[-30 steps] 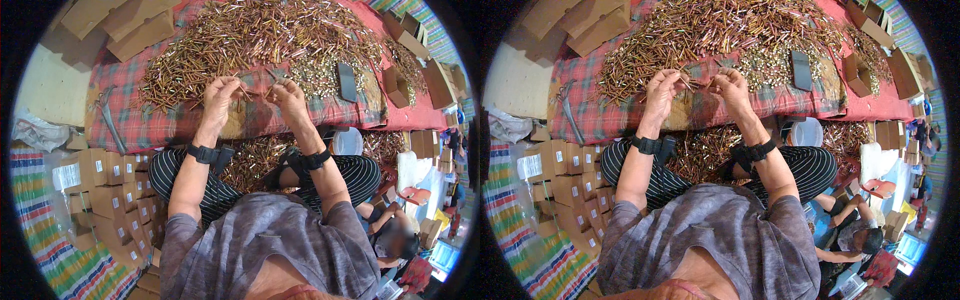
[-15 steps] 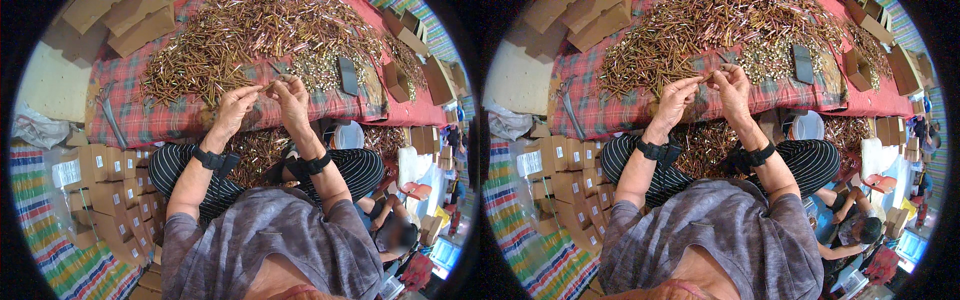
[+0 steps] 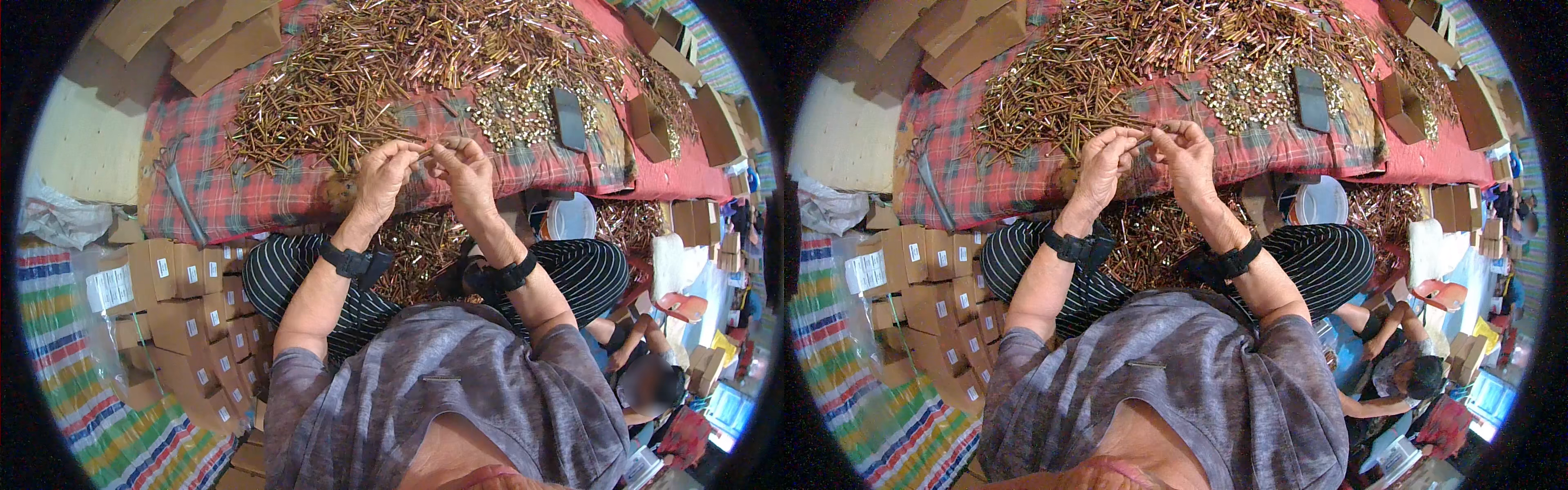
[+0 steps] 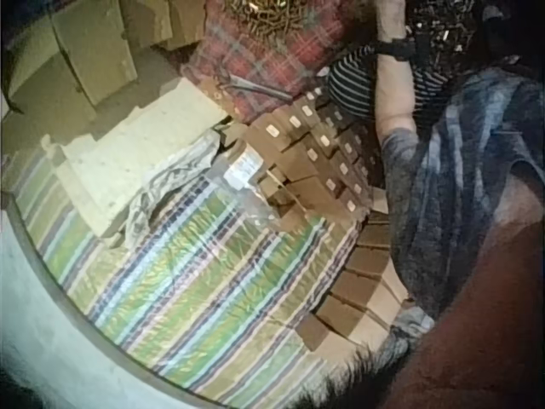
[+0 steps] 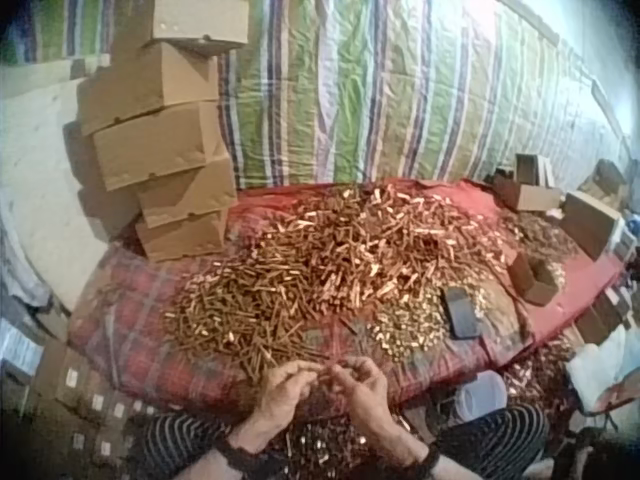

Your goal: Assembling small metal fastener components by hand and placing them into a container.

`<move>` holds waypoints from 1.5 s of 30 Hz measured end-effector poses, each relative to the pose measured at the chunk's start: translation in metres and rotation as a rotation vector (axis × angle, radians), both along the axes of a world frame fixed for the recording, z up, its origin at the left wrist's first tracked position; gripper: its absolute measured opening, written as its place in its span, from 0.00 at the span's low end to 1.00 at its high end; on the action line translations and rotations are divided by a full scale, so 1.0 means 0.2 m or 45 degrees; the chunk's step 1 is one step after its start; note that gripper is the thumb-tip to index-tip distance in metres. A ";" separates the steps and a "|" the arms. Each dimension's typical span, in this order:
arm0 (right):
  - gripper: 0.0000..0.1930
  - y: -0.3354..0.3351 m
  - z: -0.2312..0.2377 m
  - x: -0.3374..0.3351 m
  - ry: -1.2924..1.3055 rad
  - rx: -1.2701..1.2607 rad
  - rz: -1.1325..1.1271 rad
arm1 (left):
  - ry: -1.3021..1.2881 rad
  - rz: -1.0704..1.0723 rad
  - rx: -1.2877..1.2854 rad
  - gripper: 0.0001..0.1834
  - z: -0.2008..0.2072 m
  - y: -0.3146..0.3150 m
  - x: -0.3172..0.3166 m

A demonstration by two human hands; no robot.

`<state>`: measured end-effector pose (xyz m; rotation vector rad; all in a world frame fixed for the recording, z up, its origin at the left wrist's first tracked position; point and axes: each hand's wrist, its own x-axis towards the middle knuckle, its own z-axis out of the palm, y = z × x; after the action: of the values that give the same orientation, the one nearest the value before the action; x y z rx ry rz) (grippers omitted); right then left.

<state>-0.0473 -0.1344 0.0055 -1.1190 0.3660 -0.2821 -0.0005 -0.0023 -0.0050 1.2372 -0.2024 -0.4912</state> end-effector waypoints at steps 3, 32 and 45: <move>0.06 -0.02 -0.04 -0.03 0.111 -0.453 0.281 | 0.175 0.003 -0.095 0.08 0.03 -0.03 -0.02; 0.08 -0.16 -0.01 0.08 -0.097 -0.575 0.423 | 0.503 0.142 -0.273 0.03 0.02 -0.02 0.04; 0.07 -0.04 0.04 -0.03 -0.182 -0.602 0.335 | 0.470 0.060 -0.167 0.01 0.05 -0.01 0.01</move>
<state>-0.0526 -0.1429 0.0127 -1.5839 0.0181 -0.2184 0.0018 -0.0038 0.0043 1.0014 0.1062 -0.6451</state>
